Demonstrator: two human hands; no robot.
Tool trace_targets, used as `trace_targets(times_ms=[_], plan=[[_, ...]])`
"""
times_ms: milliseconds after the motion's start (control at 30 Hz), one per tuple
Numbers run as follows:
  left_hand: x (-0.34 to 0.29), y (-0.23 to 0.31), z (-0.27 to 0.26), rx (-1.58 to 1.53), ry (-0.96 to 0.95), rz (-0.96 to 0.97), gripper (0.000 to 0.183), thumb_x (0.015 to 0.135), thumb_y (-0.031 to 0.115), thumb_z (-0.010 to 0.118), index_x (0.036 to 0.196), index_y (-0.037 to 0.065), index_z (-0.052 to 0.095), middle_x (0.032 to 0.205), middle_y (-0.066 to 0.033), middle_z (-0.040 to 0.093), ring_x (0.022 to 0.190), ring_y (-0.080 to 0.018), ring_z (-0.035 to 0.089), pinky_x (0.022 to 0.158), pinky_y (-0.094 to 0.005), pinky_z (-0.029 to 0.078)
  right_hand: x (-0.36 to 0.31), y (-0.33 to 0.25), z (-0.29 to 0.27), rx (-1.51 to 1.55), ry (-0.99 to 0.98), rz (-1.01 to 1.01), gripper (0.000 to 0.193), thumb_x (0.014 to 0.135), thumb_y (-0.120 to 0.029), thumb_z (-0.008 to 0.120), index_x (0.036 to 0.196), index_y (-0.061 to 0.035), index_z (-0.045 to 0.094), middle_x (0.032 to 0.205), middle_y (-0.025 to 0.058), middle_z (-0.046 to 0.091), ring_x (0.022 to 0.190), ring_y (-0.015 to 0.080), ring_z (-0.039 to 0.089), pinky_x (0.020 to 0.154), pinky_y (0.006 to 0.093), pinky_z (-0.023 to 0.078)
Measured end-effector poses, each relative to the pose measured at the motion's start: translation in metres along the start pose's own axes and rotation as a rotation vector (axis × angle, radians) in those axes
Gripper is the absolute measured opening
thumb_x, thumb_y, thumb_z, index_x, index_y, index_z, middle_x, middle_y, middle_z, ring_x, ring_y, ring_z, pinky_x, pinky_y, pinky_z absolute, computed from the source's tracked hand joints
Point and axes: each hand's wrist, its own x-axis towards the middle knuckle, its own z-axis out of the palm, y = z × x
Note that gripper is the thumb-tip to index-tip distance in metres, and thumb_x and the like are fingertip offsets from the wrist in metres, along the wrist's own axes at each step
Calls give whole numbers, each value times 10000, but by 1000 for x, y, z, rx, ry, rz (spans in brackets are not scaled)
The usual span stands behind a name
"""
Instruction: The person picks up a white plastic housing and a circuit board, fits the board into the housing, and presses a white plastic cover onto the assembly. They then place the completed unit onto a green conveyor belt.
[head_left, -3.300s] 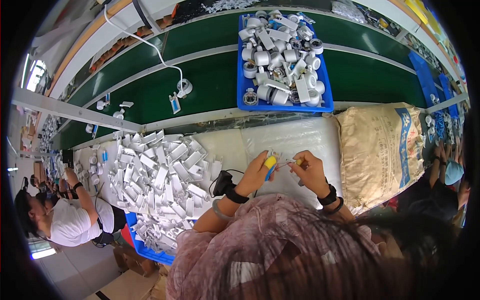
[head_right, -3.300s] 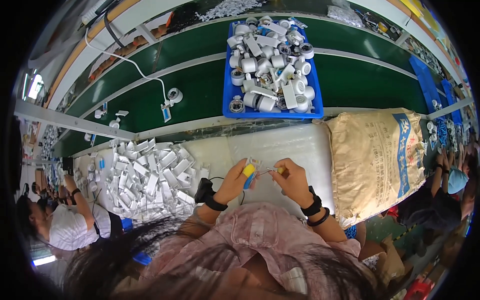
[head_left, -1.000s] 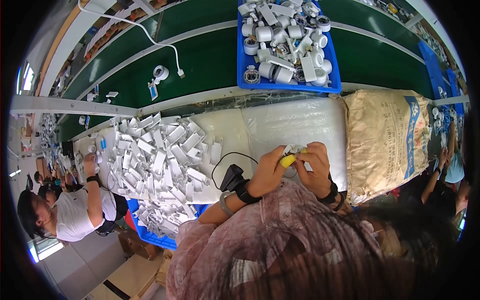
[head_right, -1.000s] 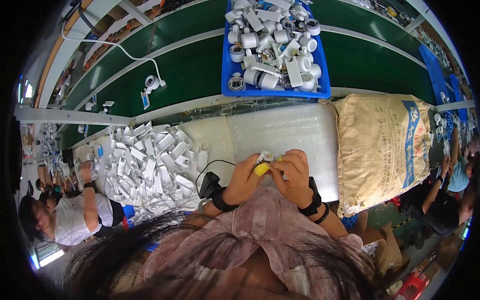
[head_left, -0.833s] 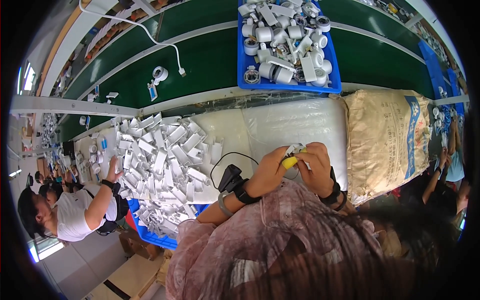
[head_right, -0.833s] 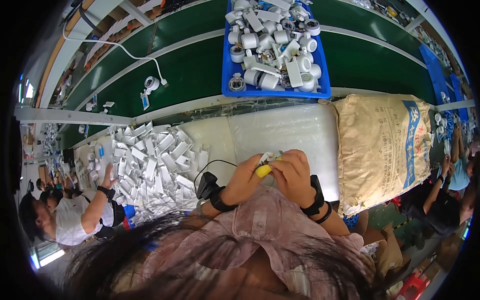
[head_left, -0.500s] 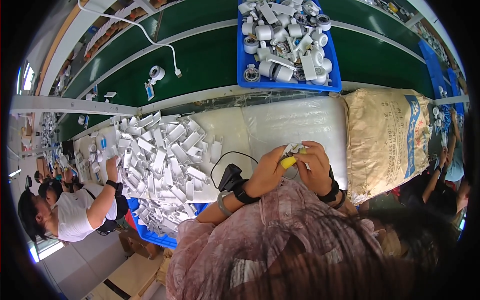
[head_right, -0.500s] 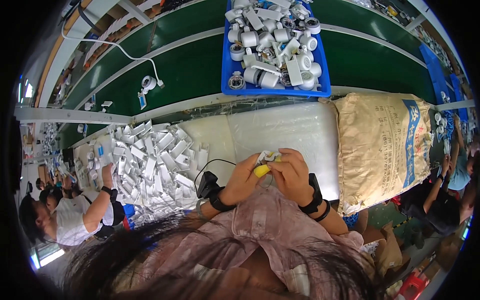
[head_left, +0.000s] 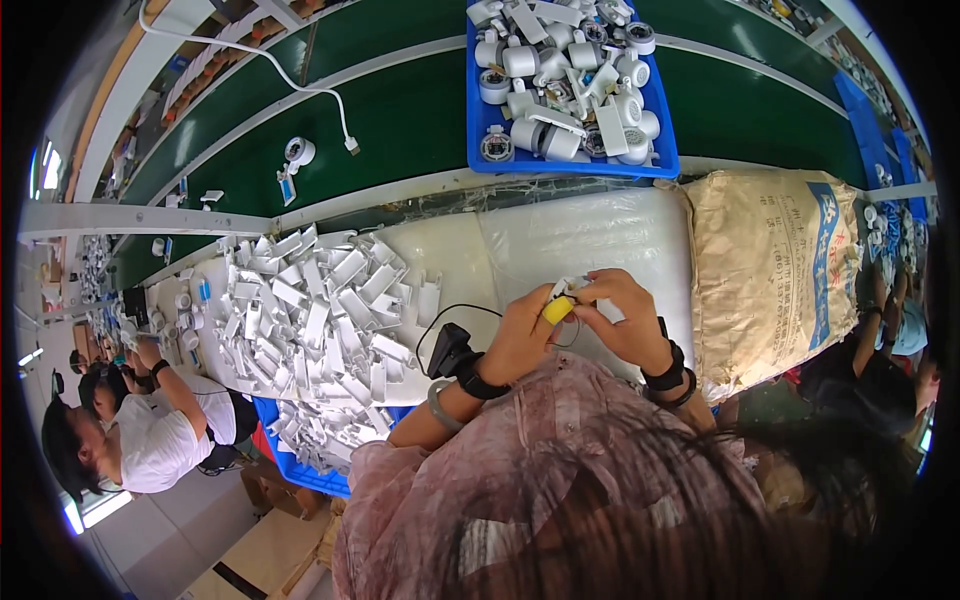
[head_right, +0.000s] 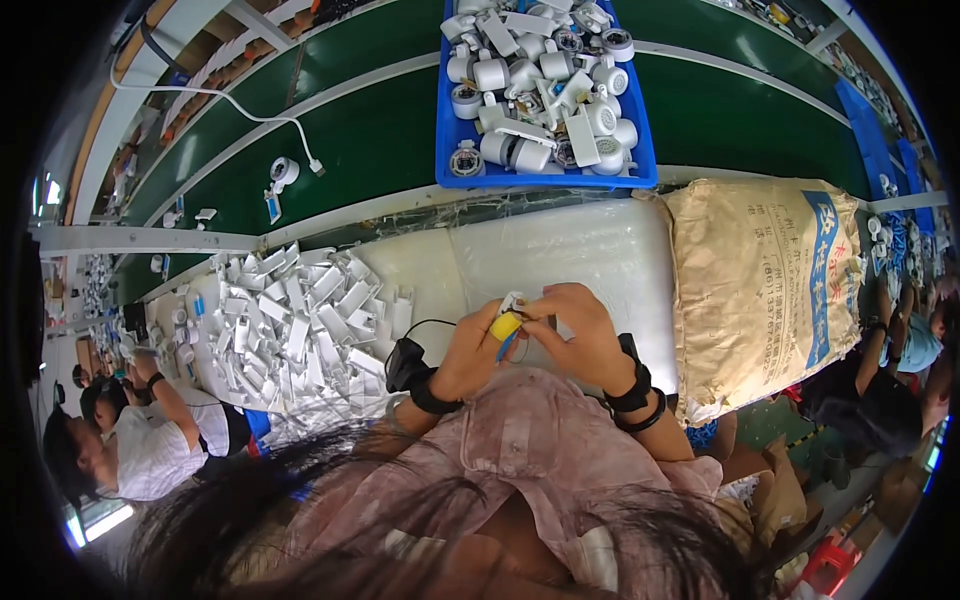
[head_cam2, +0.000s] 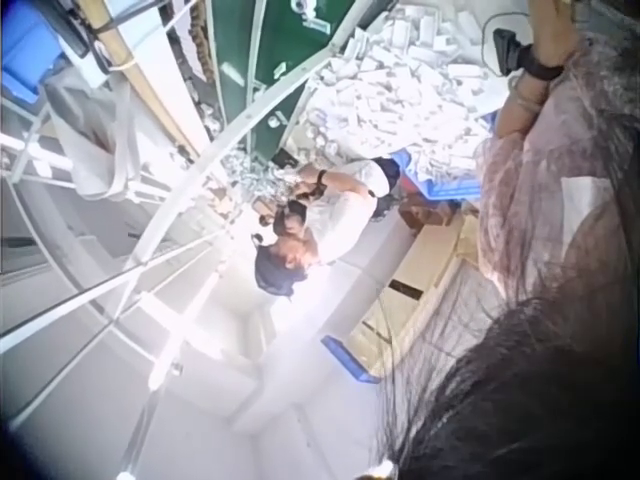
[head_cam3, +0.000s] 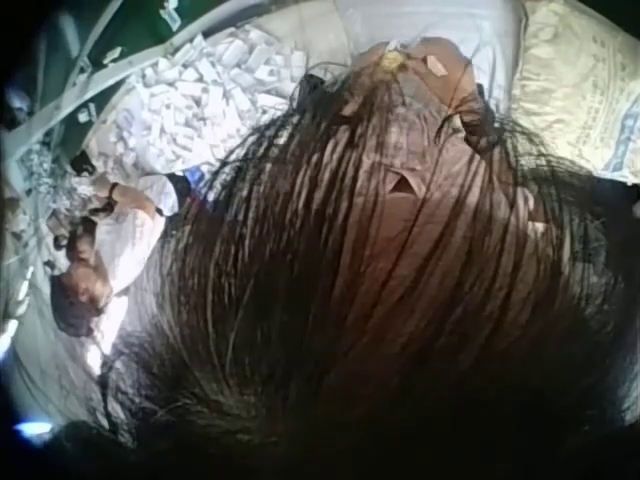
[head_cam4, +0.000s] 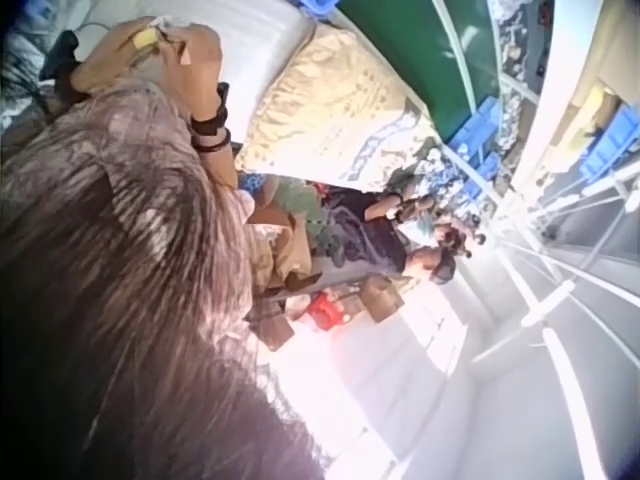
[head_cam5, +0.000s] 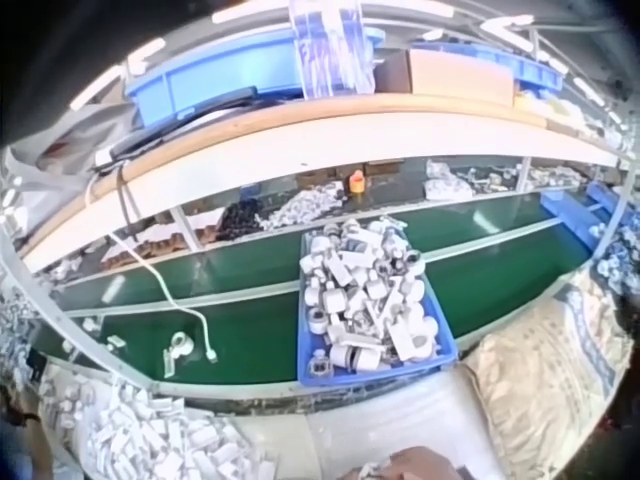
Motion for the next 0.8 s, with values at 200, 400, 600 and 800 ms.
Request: trace_targets(times_ms=[200, 400, 600, 800], plan=[[0, 15, -2, -60, -28, 40, 196, 999, 149, 486, 1130, 13, 540, 881, -33, 596, 617, -60, 514, 522, -212, 431, -4, 13, 2, 1199, -145, 825, 539, 887, -137, 677, 1369, -88, 442, 1173, 25, 460, 1027, 138, 535, 915, 296, 459], [4, -1, -15, -121, 186, 37, 192, 965, 137, 570, 1096, -3, 584, 926, -60, 655, 725, -94, 621, 618, -214, 494, -4, 11, 5, 458, 27, 476, 637, 824, -171, 746, 1352, -28, 419, 1107, 76, 528, 1003, 182, 562, 845, 293, 486], [2, -13, -21, -123, 165, -25, 163, 947, 113, 598, 1042, -18, 620, 891, -65, 678, 740, -103, 641, 652, -216, 513, 1, -4, 0, 235, 108, 459, 646, 744, -182, 806, 1262, -7, 462, 1141, 171, 552, 977, 285, 611, 830, 354, 509], [1, -10, -19, -117, 134, -51, 152, 933, 82, 608, 1048, -16, 606, 911, -51, 678, 814, -92, 631, 724, -227, 489, 3, -5, -5, 139, 96, 414, 652, 724, -183, 816, 1248, -8, 468, 1131, 188, 558, 968, 311, 621, 821, 366, 515]])
